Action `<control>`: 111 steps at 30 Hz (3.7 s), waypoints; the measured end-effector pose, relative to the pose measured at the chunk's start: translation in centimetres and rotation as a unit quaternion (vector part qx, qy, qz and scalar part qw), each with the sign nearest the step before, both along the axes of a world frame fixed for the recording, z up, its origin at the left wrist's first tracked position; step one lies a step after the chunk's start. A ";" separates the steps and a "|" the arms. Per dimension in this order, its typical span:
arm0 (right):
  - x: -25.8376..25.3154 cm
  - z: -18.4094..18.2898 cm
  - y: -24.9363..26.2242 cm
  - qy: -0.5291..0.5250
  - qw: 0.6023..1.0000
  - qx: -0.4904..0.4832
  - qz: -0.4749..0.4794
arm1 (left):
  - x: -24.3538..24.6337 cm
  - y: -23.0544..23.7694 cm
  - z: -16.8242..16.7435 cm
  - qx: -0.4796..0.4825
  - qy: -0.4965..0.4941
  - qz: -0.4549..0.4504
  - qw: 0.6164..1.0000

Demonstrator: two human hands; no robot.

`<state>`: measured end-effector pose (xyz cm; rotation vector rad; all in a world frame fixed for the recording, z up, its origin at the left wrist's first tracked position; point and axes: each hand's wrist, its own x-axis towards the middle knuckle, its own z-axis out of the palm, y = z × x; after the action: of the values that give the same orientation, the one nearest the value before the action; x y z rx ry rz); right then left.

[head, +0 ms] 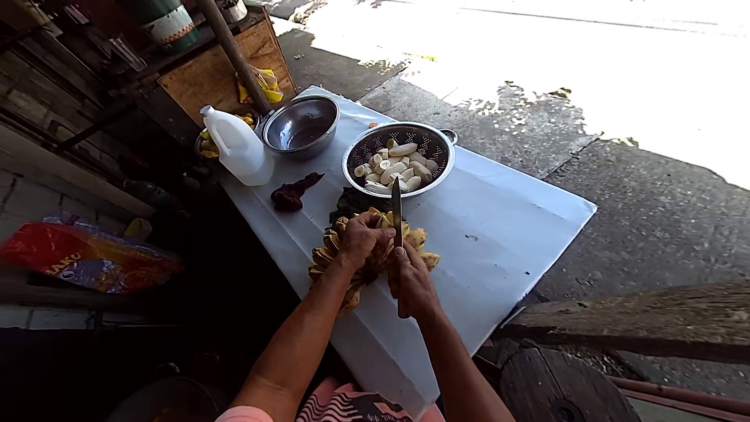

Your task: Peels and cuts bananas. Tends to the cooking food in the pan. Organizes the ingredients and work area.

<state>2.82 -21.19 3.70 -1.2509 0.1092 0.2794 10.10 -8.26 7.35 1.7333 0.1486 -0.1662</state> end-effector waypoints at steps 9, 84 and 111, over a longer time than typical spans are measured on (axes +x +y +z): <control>2.6 -3.9 1.8 0.025 0.971 0.197 -0.132 | 0.1 1.8 -2.1 -0.092 -0.007 -0.072 0.993; -2.7 -1.6 -7.1 -0.018 0.991 -0.076 -0.110 | 4.5 -9.1 0.7 0.537 0.100 -0.351 0.761; 1.3 -5.0 0.9 0.058 0.960 0.237 -0.140 | 0.1 0.1 -2.1 -0.066 0.030 -0.079 0.994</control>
<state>4.13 -20.34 -1.28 -0.7300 0.3006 0.1216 10.21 -8.16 5.20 1.6084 0.0425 -0.3376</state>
